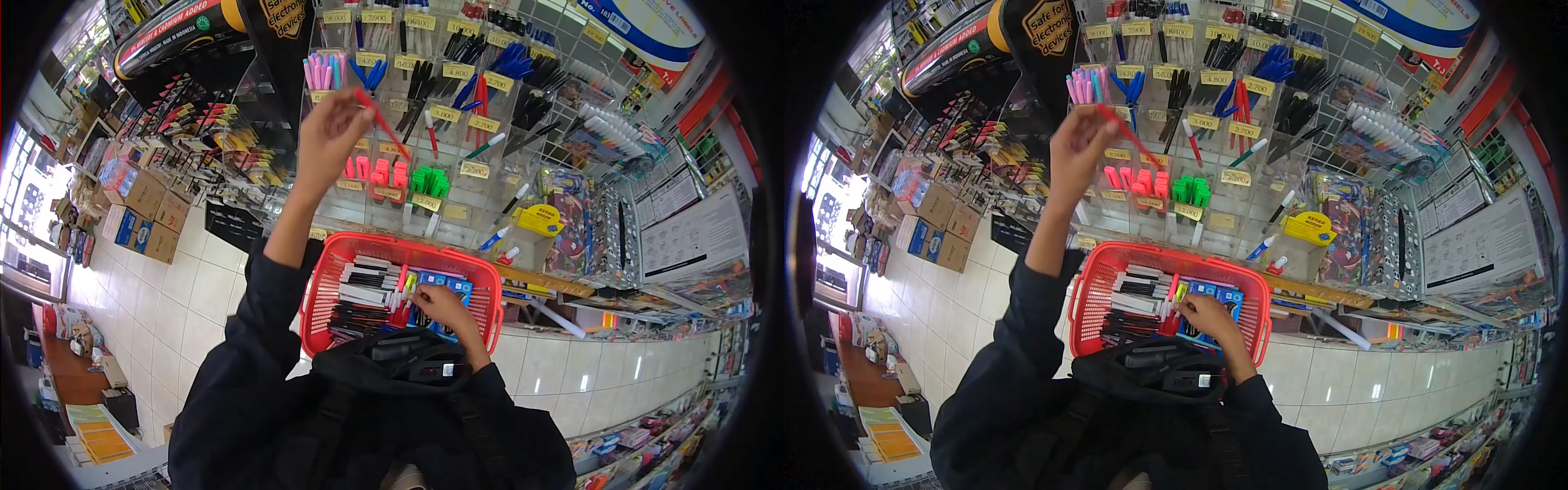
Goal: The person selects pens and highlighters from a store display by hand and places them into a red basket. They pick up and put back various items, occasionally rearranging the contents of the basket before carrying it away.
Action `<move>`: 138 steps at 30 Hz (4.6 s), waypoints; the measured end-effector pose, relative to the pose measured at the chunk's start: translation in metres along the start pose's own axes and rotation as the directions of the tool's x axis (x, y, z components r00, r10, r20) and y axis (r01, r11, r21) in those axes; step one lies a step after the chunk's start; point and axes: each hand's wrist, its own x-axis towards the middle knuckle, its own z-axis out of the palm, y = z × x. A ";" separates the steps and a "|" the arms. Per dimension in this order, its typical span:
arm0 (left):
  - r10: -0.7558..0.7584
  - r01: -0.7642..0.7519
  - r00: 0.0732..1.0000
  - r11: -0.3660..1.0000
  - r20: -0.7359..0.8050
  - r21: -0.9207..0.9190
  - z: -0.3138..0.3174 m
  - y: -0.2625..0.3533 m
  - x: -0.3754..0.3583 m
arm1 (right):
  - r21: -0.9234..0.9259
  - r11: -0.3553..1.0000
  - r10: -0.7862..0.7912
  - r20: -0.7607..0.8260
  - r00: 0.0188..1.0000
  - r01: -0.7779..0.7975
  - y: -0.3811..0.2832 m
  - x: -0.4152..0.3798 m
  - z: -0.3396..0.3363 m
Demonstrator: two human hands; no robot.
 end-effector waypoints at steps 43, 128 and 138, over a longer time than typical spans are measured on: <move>0.115 -0.250 0.939 0.876 0.325 0.412 0.106 -0.040 0.105 | -0.081 0.994 0.077 0.085 0.993 -0.070 0.016 -0.004 -0.001; -0.563 0.534 0.825 0.808 -0.056 -0.249 -0.037 -0.086 -0.214 | 0.248 0.968 0.086 -0.145 0.986 -0.048 -0.016 0.006 0.006; 0.343 -0.229 0.900 0.897 -0.268 0.379 -0.084 0.033 0.035 | 0.107 0.994 0.010 -0.001 1.000 -0.010 -0.009 0.004 0.005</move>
